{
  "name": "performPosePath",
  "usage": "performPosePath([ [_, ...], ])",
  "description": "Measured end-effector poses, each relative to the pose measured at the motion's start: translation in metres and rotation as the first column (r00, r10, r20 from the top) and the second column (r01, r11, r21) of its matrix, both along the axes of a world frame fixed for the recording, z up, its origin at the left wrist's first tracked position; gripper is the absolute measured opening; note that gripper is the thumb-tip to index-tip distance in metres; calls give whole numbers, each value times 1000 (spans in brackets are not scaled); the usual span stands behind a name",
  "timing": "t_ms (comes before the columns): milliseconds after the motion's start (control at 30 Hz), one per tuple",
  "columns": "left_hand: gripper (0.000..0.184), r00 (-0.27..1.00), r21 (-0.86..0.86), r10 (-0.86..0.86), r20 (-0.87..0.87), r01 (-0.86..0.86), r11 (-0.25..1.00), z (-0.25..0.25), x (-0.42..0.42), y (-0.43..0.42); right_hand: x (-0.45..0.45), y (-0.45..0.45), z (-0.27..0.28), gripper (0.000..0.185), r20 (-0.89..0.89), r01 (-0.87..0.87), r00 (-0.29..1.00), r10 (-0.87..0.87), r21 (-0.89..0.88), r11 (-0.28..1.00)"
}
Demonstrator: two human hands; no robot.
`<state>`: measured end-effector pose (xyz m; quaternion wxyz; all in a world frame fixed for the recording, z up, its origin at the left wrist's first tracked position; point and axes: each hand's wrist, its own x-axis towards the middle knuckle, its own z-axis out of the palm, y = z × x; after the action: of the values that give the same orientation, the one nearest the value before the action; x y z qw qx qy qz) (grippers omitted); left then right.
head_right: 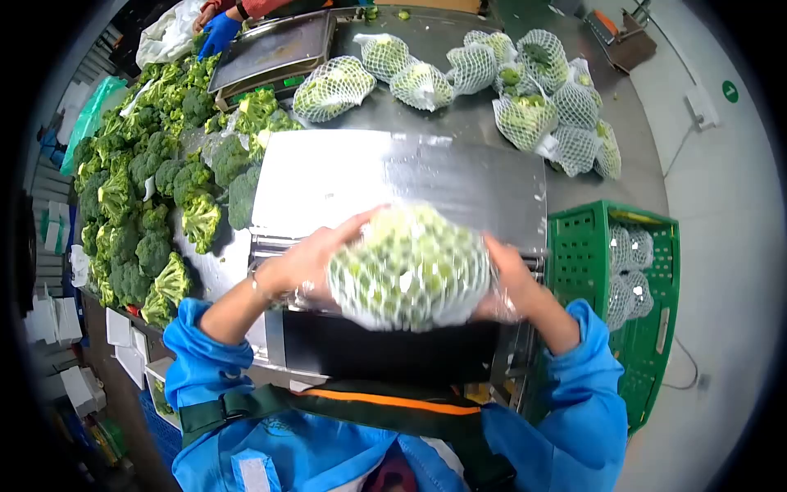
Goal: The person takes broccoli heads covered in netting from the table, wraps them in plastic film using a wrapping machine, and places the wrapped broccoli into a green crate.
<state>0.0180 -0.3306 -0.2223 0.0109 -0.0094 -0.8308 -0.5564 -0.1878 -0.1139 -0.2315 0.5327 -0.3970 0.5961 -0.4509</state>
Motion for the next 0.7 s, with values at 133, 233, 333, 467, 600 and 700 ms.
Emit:
performPosePath([
  [133, 108, 948, 171, -61, 311, 7, 985, 2, 51, 63, 48, 89, -7, 78, -199, -93, 975, 98, 37, 995],
  [233, 97, 904, 305, -115, 411, -17, 952, -23, 101, 105, 93, 142, -24, 81, 218, 29, 973, -79, 222, 975],
  [333, 75, 846, 815, -205, 493, -366, 449, -30, 143, 131, 106, 178, -34, 73, 382, -50, 896, -225, 592, 804],
  [467, 51, 837, 838, -54, 544, -538, 93, -40, 166, 143, 134, 192, -45, 52, 940, 205, 122, -318, 290, 935],
  [600, 26, 619, 440, 606, 500, -784, 437, -45, 144, 154, 172, 168, -54, 22, 15, 744, 664, -748, 91, 662],
  [700, 26, 537, 506, 637, 553, -824, 256, -63, 138, 139, 167, 154, -35, 26, 260, 859, 378, -889, 259, 441],
])
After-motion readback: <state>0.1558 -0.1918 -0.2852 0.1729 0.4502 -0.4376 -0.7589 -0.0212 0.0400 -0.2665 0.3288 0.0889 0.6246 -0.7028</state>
